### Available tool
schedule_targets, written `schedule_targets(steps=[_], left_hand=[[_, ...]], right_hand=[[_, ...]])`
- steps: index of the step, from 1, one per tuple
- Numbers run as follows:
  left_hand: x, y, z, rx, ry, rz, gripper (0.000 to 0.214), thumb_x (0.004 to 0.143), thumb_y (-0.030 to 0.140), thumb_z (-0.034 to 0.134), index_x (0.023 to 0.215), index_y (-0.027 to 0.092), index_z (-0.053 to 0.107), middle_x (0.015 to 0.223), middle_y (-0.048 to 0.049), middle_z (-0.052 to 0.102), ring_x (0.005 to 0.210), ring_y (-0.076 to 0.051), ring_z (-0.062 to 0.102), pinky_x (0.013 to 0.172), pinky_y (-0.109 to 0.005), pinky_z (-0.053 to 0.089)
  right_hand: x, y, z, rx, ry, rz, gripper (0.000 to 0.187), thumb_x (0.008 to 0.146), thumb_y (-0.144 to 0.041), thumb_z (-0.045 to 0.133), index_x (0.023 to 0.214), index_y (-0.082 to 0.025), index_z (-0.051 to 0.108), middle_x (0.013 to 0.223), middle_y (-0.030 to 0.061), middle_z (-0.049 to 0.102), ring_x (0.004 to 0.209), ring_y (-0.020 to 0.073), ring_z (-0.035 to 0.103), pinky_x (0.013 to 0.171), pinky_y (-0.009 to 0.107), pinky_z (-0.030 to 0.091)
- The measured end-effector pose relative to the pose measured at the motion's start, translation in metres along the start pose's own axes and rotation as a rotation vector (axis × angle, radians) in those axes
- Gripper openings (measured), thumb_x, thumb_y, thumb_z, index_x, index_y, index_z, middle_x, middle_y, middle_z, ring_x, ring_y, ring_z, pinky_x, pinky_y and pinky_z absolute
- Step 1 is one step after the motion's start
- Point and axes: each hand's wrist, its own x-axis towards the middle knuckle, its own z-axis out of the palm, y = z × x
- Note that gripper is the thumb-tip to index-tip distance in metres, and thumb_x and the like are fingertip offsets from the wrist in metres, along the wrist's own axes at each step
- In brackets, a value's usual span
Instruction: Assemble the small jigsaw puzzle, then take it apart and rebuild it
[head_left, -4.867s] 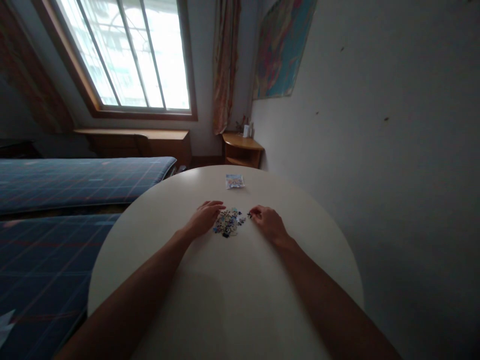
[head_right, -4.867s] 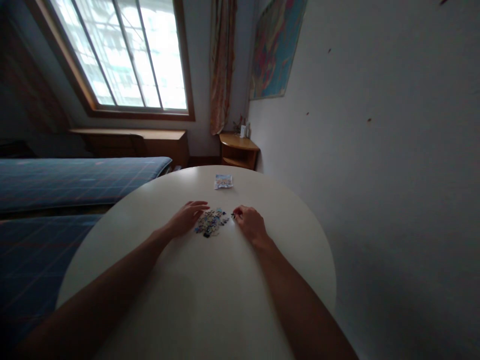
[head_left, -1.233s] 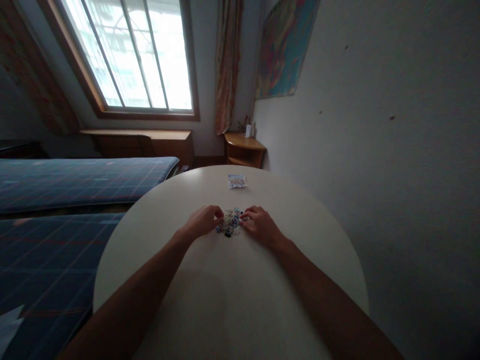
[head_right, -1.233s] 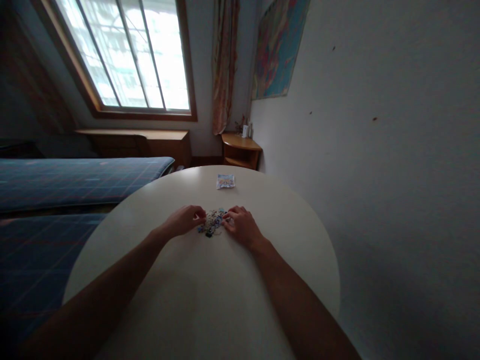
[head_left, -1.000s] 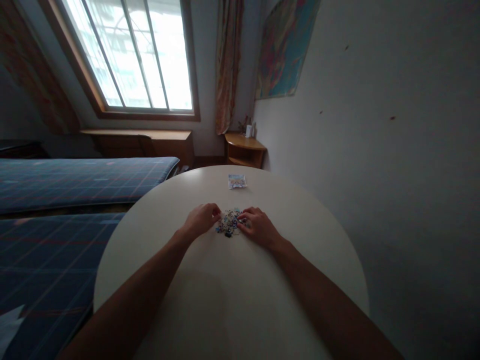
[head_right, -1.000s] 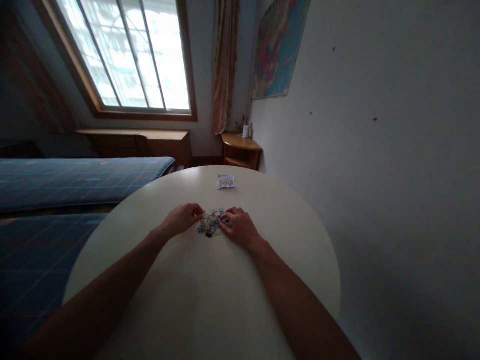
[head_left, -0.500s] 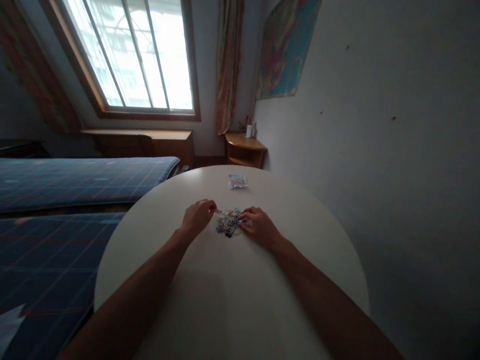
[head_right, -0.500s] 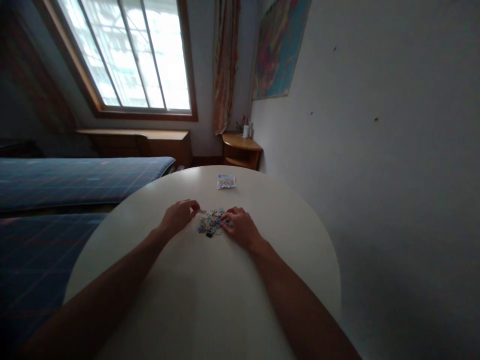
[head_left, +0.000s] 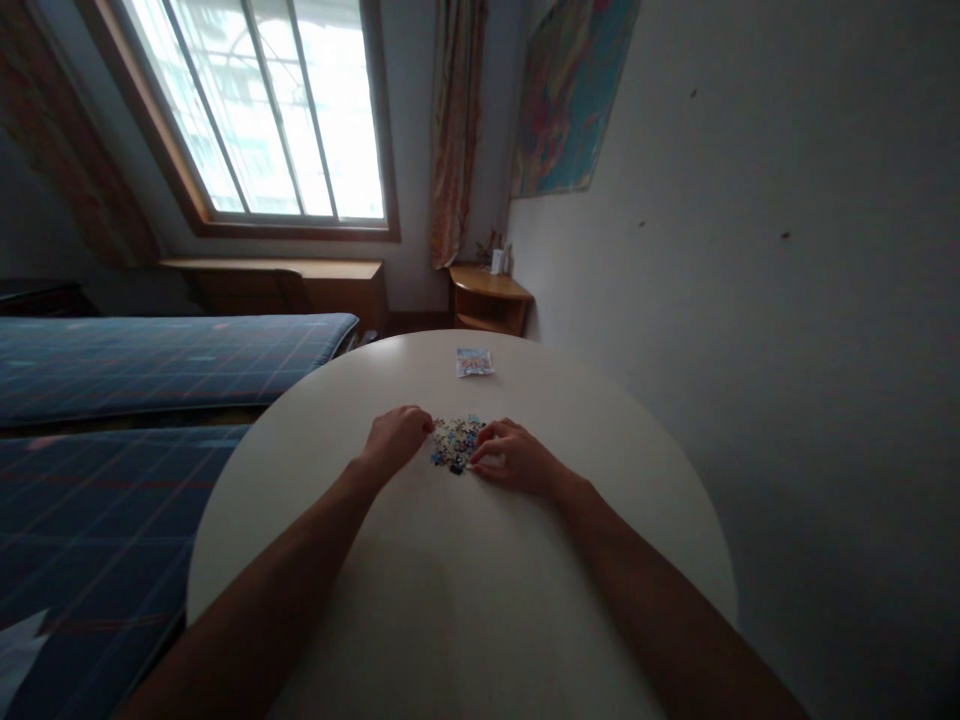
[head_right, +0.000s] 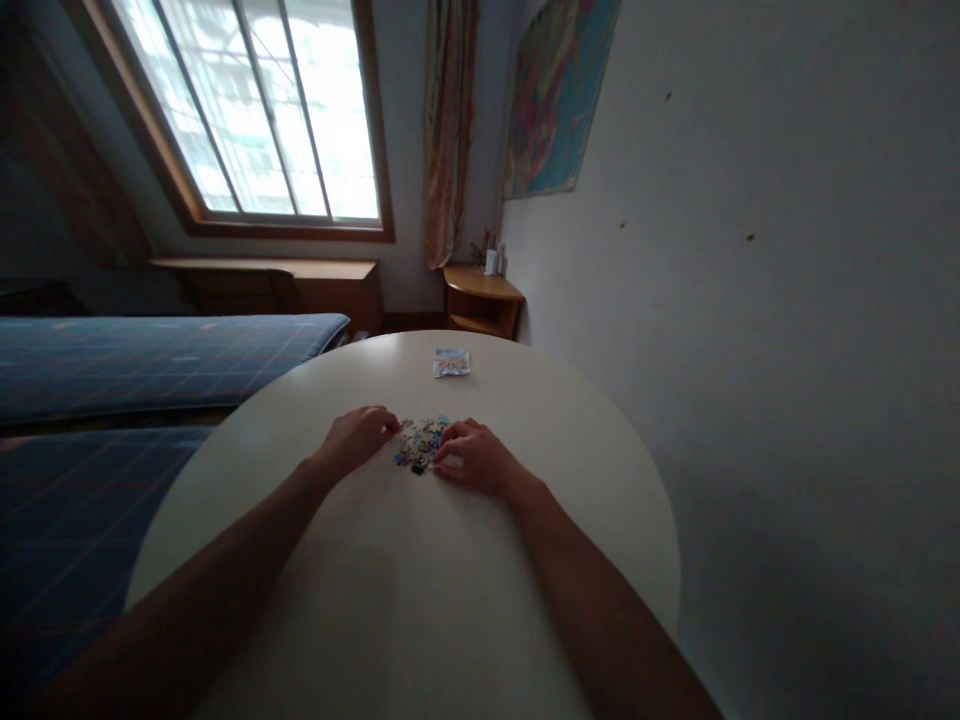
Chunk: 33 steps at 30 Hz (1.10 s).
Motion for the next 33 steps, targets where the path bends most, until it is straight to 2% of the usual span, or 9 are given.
schedule_targets(steps=[6,12,21,26,30,33], left_hand=[[-0.003,0.005,-0.003,-0.089,-0.104,0.05,0.013,0.081,0.029,0.065,0.089,0.027,0.074,0.092,-0.0015,0.075,0.084,-0.019,0.068,0.072,-0.024,0.046],[0.001,0.0,0.004,-0.171,-0.175,0.102,0.015,0.08,0.027,0.065,0.092,0.023,0.073,0.088,-0.0013,0.074,0.077,-0.016,0.067,0.067,-0.023,0.044],[-0.001,0.0,0.001,-0.158,-0.161,0.082,0.014,0.082,0.03,0.064,0.088,0.021,0.073,0.09,-0.0037,0.074,0.08,-0.018,0.066,0.068,-0.025,0.044],[-0.002,0.002,-0.002,-0.13,-0.129,0.037,0.014,0.083,0.024,0.06,0.09,0.02,0.072,0.094,-0.0054,0.074,0.086,-0.02,0.066,0.072,-0.027,0.045],[-0.002,0.002,-0.004,-0.112,-0.119,-0.005,0.017,0.084,0.021,0.056,0.092,0.02,0.072,0.095,-0.0067,0.074,0.089,-0.021,0.066,0.073,-0.027,0.046],[-0.002,-0.001,-0.005,-0.104,-0.127,-0.026,0.019,0.083,0.02,0.055,0.093,0.02,0.071,0.096,-0.0069,0.073,0.086,-0.021,0.066,0.072,-0.026,0.046]], right_hand=[[0.0,-0.002,-0.005,0.012,-0.013,0.002,0.005,0.081,-0.028,0.073,0.083,-0.026,0.077,0.096,0.0038,0.068,0.092,0.0174,0.06,0.089,0.032,0.045],[-0.001,0.0,-0.006,-0.004,0.002,0.003,0.008,0.084,-0.028,0.069,0.082,-0.023,0.075,0.093,0.0047,0.069,0.091,0.0177,0.059,0.088,0.032,0.045],[-0.001,0.002,-0.004,-0.076,0.005,0.077,0.009,0.082,-0.027,0.071,0.076,-0.021,0.072,0.094,0.0054,0.069,0.09,0.0181,0.06,0.089,0.034,0.044],[-0.001,0.002,-0.004,-0.079,0.005,0.091,0.007,0.08,-0.025,0.073,0.075,-0.021,0.071,0.094,0.0052,0.069,0.09,0.0181,0.06,0.088,0.034,0.044],[0.0,0.0,-0.005,-0.097,0.008,0.092,0.005,0.08,-0.025,0.074,0.078,-0.021,0.071,0.095,0.0053,0.068,0.091,0.0188,0.06,0.088,0.034,0.043],[0.001,-0.002,-0.004,-0.126,0.041,0.145,0.005,0.082,-0.025,0.072,0.084,-0.021,0.07,0.093,0.0053,0.069,0.091,0.0199,0.061,0.088,0.034,0.043]])
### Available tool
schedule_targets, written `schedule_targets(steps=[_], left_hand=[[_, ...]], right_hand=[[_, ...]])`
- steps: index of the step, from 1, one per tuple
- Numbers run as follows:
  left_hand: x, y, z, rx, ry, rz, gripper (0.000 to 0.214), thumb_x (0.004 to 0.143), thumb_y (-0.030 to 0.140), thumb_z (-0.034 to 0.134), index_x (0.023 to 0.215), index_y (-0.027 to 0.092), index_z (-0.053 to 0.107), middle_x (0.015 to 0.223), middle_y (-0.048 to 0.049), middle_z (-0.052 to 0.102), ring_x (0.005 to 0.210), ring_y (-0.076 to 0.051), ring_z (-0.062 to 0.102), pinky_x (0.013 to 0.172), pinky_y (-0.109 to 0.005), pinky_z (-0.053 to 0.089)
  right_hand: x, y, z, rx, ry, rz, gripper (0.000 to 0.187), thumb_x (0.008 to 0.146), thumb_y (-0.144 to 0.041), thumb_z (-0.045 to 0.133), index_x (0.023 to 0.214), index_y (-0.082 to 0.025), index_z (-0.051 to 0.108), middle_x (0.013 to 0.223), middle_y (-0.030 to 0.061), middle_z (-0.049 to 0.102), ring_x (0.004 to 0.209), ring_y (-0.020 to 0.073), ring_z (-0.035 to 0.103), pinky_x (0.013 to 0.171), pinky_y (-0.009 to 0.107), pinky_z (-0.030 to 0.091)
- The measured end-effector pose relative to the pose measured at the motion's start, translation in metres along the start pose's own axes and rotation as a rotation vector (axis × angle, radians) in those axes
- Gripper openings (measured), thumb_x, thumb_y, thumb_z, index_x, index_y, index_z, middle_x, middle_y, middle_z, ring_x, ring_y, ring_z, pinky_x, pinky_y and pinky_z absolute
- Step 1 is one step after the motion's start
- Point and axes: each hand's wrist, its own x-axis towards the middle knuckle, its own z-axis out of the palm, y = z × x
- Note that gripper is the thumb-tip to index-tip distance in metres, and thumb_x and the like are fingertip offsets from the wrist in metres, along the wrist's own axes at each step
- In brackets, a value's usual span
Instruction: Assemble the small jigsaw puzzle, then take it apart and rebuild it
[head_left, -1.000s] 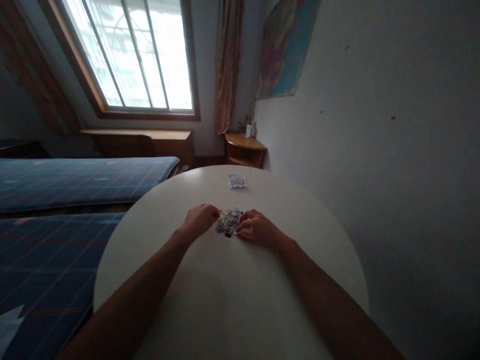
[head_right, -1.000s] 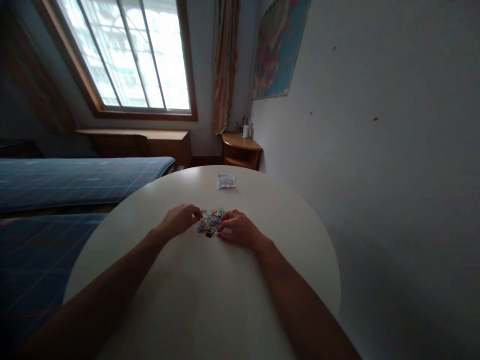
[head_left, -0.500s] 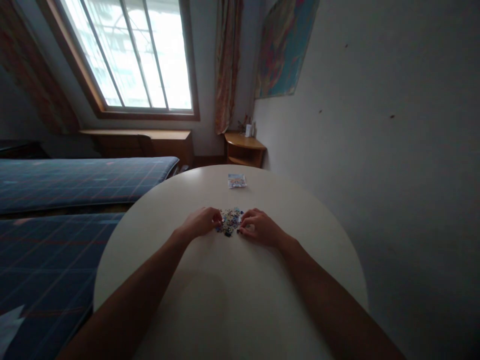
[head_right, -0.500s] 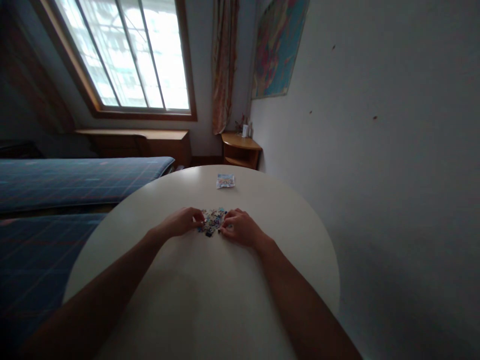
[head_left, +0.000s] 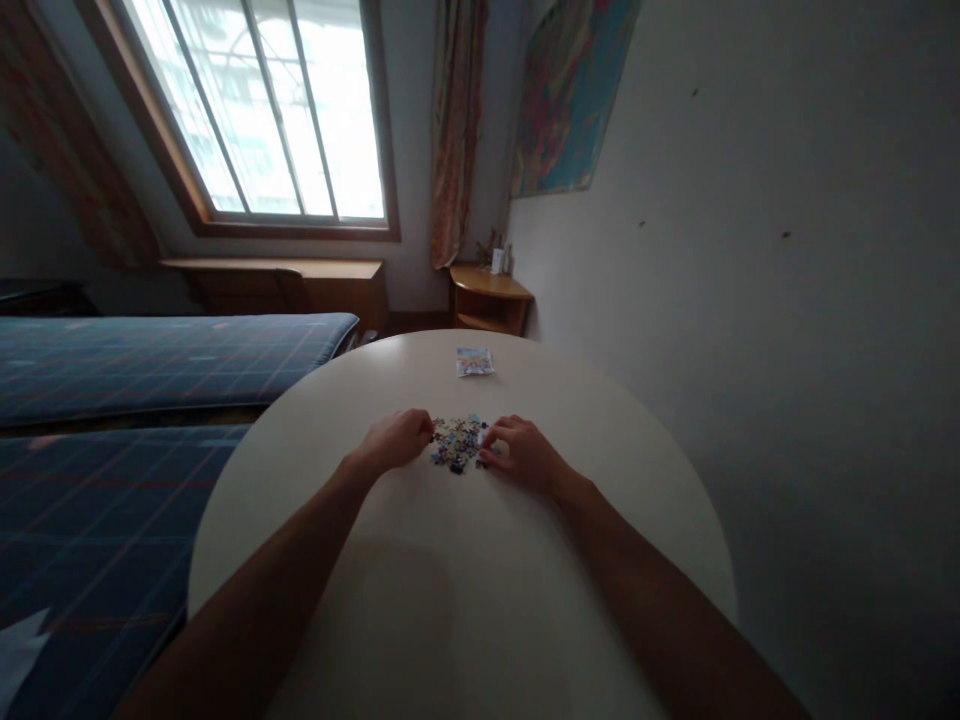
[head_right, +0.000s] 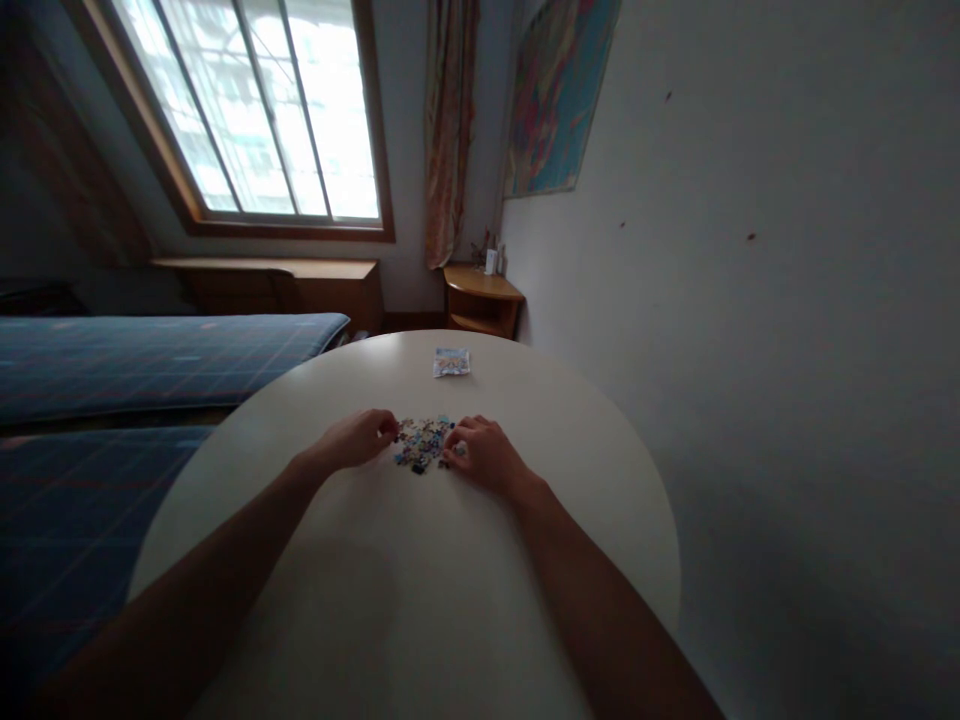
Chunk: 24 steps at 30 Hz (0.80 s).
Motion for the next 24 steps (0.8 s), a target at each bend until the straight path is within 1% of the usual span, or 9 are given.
schedule_targets(steps=[2,4,6,8,12,17,20,24], left_hand=[[0.0,-0.002,0.0,0.004,-0.019,-0.009,0.019,0.081,0.02,0.056,0.091,0.02,0.072,0.093,-0.0063,0.073,0.083,-0.02,0.066,0.07,-0.026,0.045],[0.0,-0.004,0.001,0.01,-0.042,-0.016,0.018,0.079,0.02,0.057,0.088,0.02,0.072,0.09,-0.0057,0.073,0.081,-0.02,0.066,0.067,-0.025,0.045],[0.0,-0.005,0.001,0.017,-0.06,-0.018,0.017,0.077,0.02,0.058,0.085,0.02,0.073,0.087,-0.0051,0.073,0.078,-0.019,0.065,0.064,-0.025,0.044],[0.0,-0.005,0.002,0.024,-0.068,-0.024,0.017,0.077,0.02,0.058,0.085,0.02,0.073,0.084,-0.0046,0.073,0.077,-0.019,0.065,0.063,-0.025,0.043],[0.0,-0.005,0.003,0.04,-0.066,-0.05,0.017,0.076,0.019,0.058,0.085,0.02,0.073,0.083,-0.0044,0.073,0.077,-0.019,0.065,0.063,-0.024,0.043],[-0.001,-0.001,0.003,0.057,-0.038,-0.074,0.017,0.077,0.019,0.059,0.087,0.02,0.072,0.088,-0.0072,0.073,0.082,-0.023,0.067,0.067,-0.027,0.045],[-0.002,0.005,0.002,0.048,-0.004,-0.052,0.017,0.079,0.023,0.059,0.091,0.02,0.071,0.093,-0.0077,0.073,0.087,-0.023,0.066,0.07,-0.027,0.046],[-0.003,0.016,0.004,0.01,0.008,-0.003,0.017,0.083,0.032,0.058,0.091,0.023,0.07,0.092,-0.0047,0.073,0.083,-0.02,0.066,0.068,-0.026,0.045]], right_hand=[[0.001,-0.002,0.002,-0.011,0.026,0.055,0.007,0.084,-0.025,0.07,0.089,-0.021,0.07,0.092,0.0051,0.069,0.091,0.0204,0.061,0.087,0.035,0.043],[0.002,-0.002,0.006,-0.023,0.036,0.088,0.013,0.086,-0.027,0.068,0.098,-0.021,0.071,0.096,0.0056,0.07,0.093,0.0211,0.061,0.088,0.035,0.043],[0.002,-0.002,0.01,-0.042,0.027,0.092,0.022,0.086,-0.028,0.068,0.107,-0.023,0.07,0.101,0.0065,0.069,0.097,0.0218,0.06,0.09,0.036,0.042],[0.002,-0.001,0.014,-0.055,0.012,0.083,0.026,0.086,-0.029,0.068,0.112,-0.025,0.07,0.105,0.0067,0.068,0.098,0.0216,0.06,0.091,0.036,0.042],[0.003,0.0,0.016,-0.048,0.003,0.076,0.023,0.086,-0.03,0.068,0.109,-0.027,0.071,0.107,0.0059,0.068,0.1,0.0214,0.059,0.091,0.036,0.042],[0.003,-0.001,0.013,-0.024,0.025,0.102,0.018,0.083,-0.03,0.072,0.1,-0.024,0.073,0.105,0.0059,0.068,0.099,0.0222,0.059,0.092,0.037,0.042],[0.003,-0.001,0.011,-0.008,0.027,0.114,0.014,0.082,-0.029,0.074,0.094,-0.023,0.072,0.1,0.0054,0.068,0.097,0.0222,0.059,0.091,0.037,0.042],[0.004,0.001,0.011,0.018,0.016,0.127,0.01,0.085,-0.03,0.071,0.091,-0.021,0.07,0.098,0.0052,0.068,0.097,0.0215,0.058,0.09,0.036,0.041]])
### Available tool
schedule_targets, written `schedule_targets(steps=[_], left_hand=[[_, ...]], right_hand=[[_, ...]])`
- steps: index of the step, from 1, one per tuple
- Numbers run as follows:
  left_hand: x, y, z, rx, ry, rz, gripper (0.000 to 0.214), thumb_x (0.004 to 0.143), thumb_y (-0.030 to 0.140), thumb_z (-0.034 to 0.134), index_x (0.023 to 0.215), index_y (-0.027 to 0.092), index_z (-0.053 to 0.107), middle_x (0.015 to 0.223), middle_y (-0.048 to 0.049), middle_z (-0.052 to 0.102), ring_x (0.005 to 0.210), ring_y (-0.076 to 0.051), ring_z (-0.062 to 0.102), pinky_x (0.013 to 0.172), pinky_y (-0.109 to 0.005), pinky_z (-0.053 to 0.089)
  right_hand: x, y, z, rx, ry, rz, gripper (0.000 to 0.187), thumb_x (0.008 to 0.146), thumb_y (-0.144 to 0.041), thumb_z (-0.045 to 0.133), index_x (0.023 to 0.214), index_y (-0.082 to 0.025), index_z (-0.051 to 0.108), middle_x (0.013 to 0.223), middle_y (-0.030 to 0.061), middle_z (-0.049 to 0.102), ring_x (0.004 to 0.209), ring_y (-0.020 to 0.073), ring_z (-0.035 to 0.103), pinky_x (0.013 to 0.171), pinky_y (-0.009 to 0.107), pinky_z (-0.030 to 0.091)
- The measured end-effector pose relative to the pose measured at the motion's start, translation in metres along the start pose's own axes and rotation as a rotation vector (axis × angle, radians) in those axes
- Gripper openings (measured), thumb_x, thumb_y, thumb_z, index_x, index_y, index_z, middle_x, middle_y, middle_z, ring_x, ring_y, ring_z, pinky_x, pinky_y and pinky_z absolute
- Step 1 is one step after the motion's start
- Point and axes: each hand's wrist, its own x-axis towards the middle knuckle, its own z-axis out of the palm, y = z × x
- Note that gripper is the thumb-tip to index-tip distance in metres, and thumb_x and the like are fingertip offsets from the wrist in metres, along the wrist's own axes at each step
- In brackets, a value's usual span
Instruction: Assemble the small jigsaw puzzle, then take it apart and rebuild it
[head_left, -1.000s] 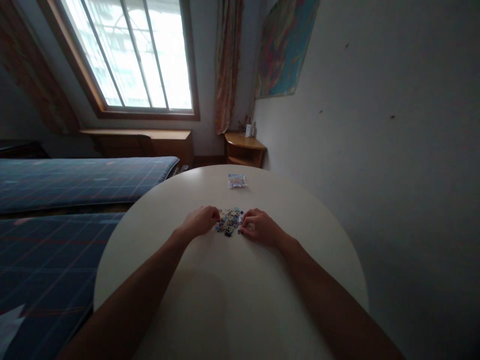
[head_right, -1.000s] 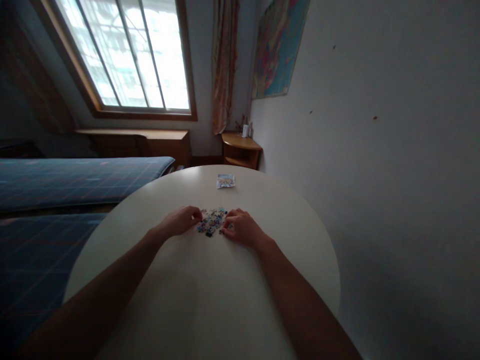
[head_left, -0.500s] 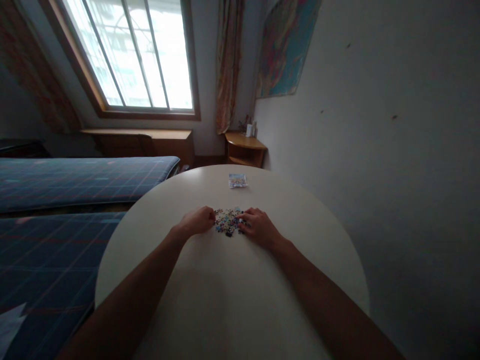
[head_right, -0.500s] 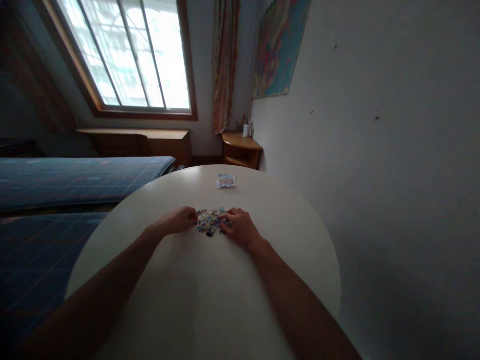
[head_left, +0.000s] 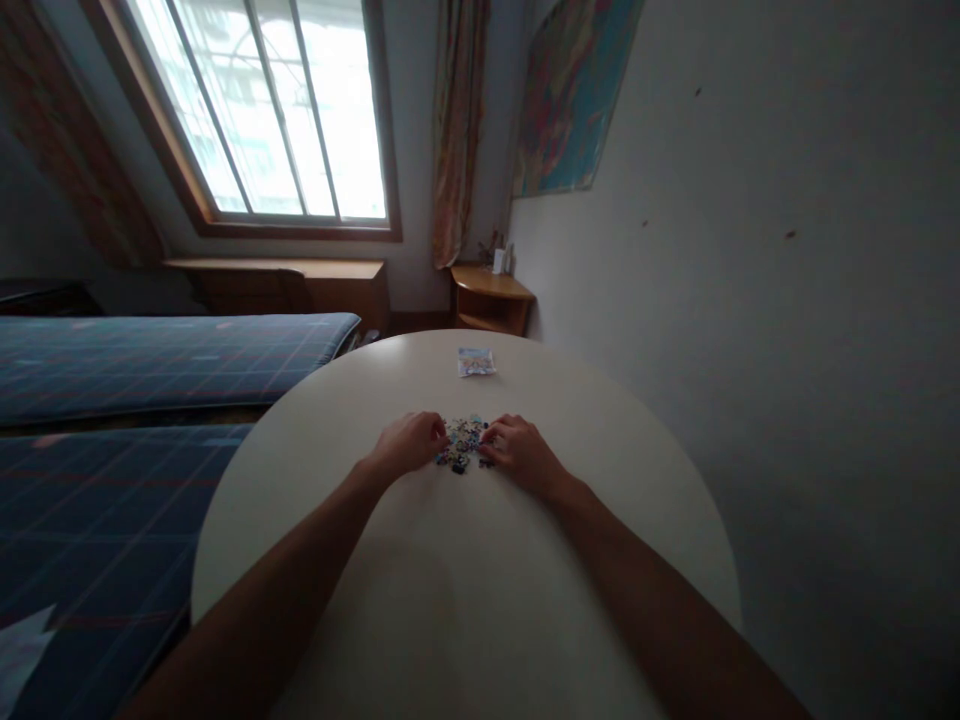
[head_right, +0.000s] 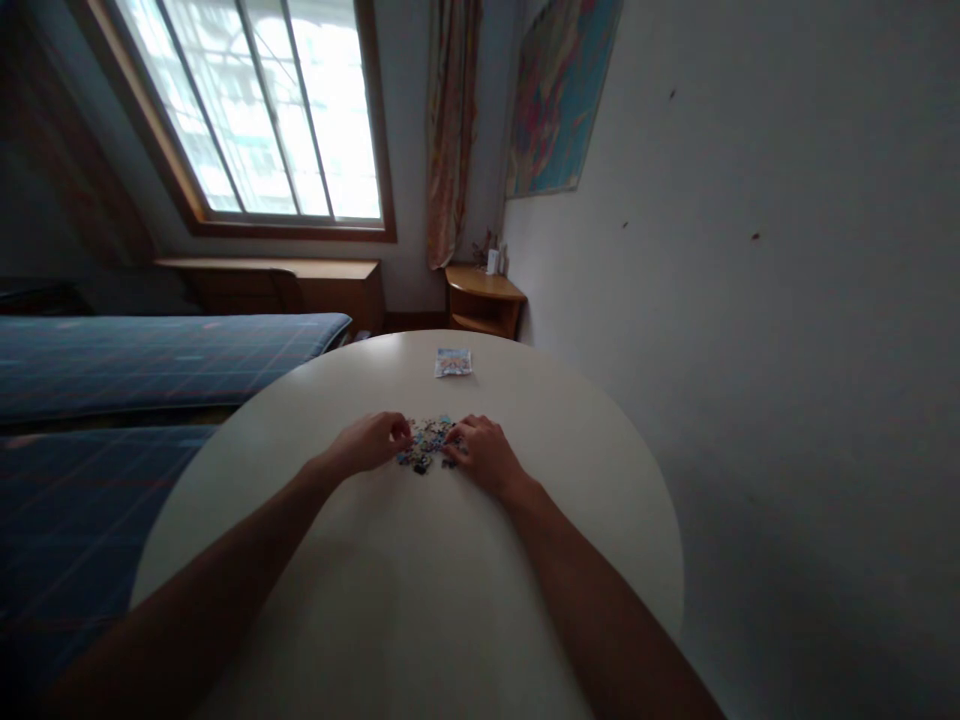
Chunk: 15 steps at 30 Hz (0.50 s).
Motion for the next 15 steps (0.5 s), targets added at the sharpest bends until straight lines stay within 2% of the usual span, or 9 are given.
schedule_targets(steps=[4,15], left_hand=[[-0.0018,0.0068,0.0032,-0.018,-0.011,0.024,0.021,0.08,0.04,0.064,0.088,0.022,0.07,0.091,-0.0056,0.073,0.082,-0.021,0.066,0.066,-0.027,0.044],[-0.0021,0.0087,0.0076,-0.034,-0.026,0.013,0.017,0.079,0.035,0.065,0.084,0.019,0.071,0.085,-0.0061,0.073,0.08,-0.02,0.066,0.064,-0.024,0.043]], right_hand=[[0.0001,0.0016,0.0001,0.014,-0.004,-0.014,0.012,0.087,-0.032,0.068,0.09,-0.02,0.07,0.099,0.006,0.067,0.097,0.0209,0.058,0.09,0.035,0.041],[0.0004,-0.0033,-0.0014,-0.011,0.008,0.046,0.019,0.086,-0.038,0.069,0.081,-0.02,0.073,0.099,0.0068,0.068,0.098,0.0213,0.057,0.09,0.033,0.04]])
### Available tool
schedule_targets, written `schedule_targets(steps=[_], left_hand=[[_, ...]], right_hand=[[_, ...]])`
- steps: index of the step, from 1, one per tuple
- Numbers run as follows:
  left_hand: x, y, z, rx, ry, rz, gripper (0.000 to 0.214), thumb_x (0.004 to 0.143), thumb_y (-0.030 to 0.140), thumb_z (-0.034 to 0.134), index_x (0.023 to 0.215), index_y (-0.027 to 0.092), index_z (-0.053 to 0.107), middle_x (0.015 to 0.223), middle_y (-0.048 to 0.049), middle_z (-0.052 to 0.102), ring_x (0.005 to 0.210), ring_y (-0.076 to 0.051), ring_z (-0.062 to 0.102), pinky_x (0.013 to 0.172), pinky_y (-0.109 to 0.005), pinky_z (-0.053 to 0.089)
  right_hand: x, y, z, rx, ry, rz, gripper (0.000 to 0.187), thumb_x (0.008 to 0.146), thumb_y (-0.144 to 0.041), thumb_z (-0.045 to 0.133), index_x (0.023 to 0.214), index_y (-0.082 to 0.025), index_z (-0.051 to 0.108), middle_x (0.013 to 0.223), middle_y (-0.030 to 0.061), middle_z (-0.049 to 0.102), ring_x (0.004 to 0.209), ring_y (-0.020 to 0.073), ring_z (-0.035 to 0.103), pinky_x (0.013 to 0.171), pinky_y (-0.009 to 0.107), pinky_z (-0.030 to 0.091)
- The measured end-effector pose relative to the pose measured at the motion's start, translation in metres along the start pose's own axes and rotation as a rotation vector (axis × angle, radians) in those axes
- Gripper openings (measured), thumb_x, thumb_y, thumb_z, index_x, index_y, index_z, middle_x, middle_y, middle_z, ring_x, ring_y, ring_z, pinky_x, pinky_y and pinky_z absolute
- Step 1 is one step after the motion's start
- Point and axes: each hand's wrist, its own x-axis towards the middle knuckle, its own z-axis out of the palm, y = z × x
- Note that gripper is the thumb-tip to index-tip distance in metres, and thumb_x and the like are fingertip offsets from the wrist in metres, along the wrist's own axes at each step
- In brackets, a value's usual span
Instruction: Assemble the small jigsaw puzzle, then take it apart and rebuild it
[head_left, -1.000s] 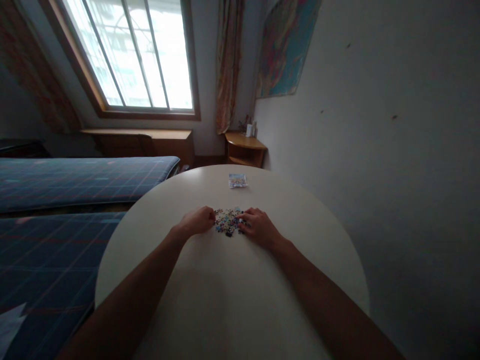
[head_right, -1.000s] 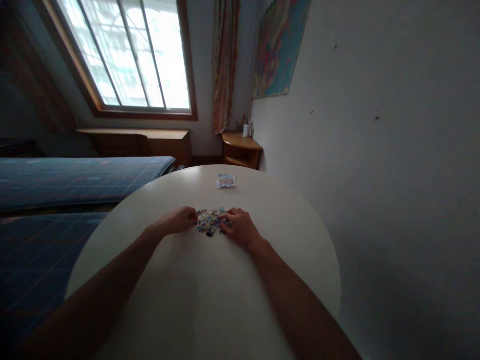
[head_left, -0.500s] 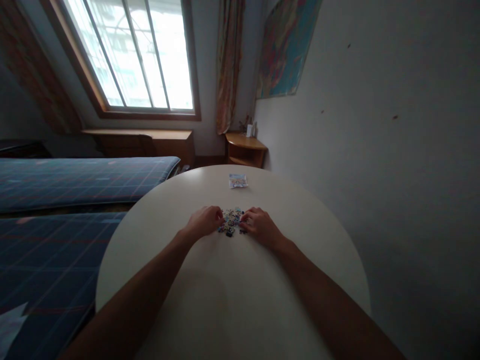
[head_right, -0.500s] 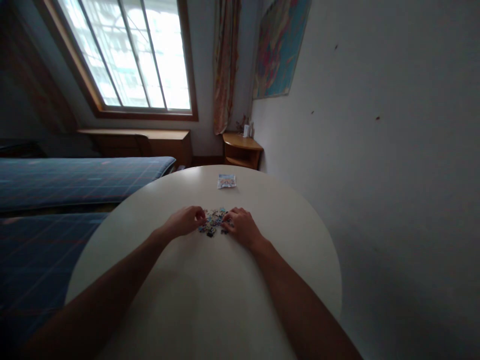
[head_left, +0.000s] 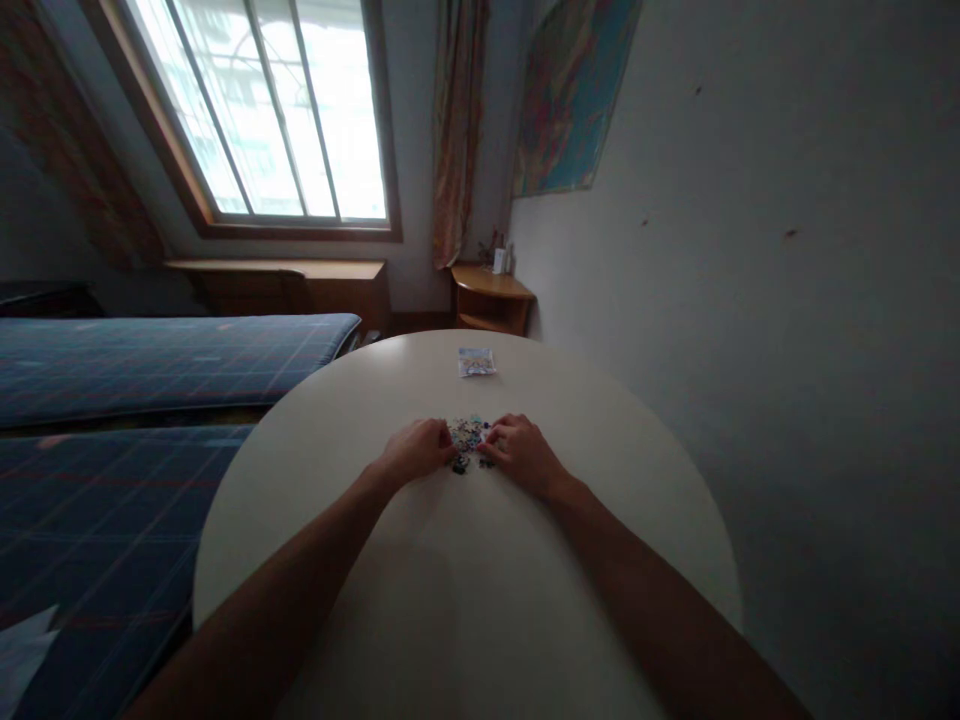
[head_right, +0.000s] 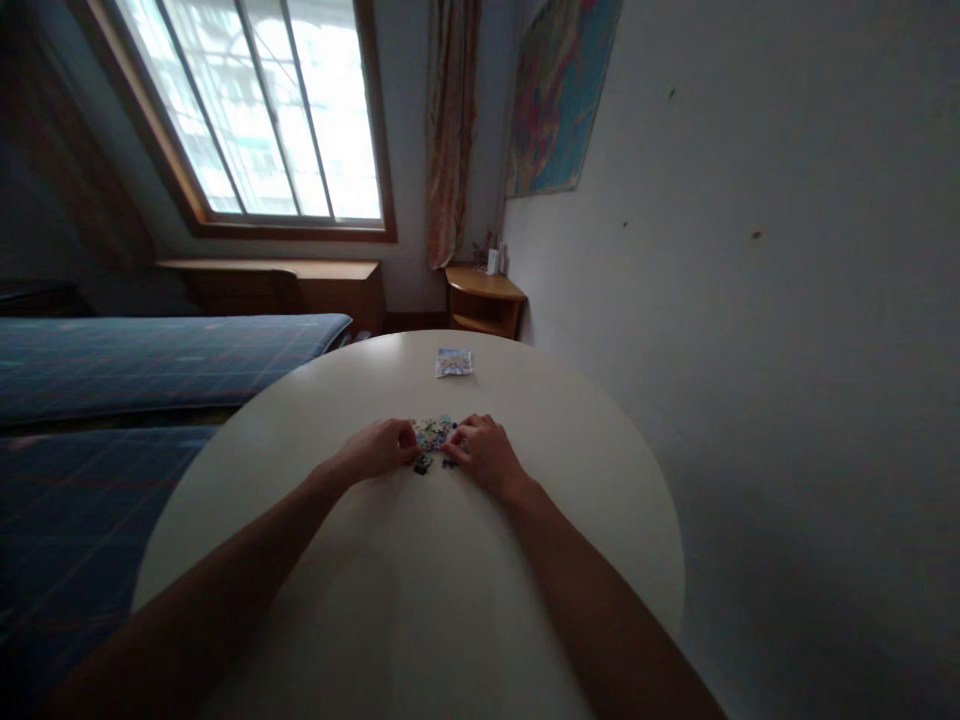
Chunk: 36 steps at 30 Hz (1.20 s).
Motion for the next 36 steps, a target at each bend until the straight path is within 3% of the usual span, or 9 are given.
schedule_targets(steps=[8,20,29,36], left_hand=[[0.001,-0.002,0.001,-0.008,0.001,-0.002,0.015,0.079,0.032,0.064,0.084,0.019,0.07,0.084,-0.005,0.073,0.077,-0.019,0.065,0.063,-0.025,0.041],[0.008,-0.011,0.003,-0.05,-0.001,0.011,0.013,0.082,0.028,0.065,0.086,0.018,0.071,0.086,-0.0046,0.073,0.077,-0.016,0.065,0.067,-0.023,0.043],[0.001,-0.013,-0.016,0.099,0.113,-0.112,0.019,0.089,0.034,0.057,0.094,0.02,0.068,0.1,-0.0088,0.072,0.093,-0.023,0.066,0.074,-0.028,0.046],[-0.002,-0.014,-0.017,0.224,0.109,-0.15,0.017,0.086,0.02,0.053,0.093,0.019,0.068,0.1,-0.0113,0.071,0.091,-0.024,0.067,0.073,-0.03,0.047]], right_hand=[[0.0,0.004,-0.001,0.01,0.027,0.066,0.025,0.082,-0.044,0.072,0.073,-0.02,0.072,0.098,0.0062,0.069,0.096,0.0222,0.057,0.09,0.033,0.04],[-0.001,0.026,-0.02,-0.104,0.11,0.141,0.022,0.086,-0.039,0.068,0.08,-0.018,0.072,0.092,0.0081,0.07,0.093,0.0234,0.06,0.088,0.035,0.043],[-0.003,0.018,-0.023,-0.213,0.02,0.182,0.02,0.082,-0.037,0.069,0.072,-0.019,0.07,0.085,0.0057,0.071,0.087,0.0221,0.061,0.078,0.031,0.042],[-0.006,0.013,-0.026,-0.174,-0.026,0.223,0.022,0.081,-0.04,0.066,0.072,-0.021,0.071,0.082,0.0039,0.071,0.079,0.0173,0.061,0.07,0.027,0.039]])
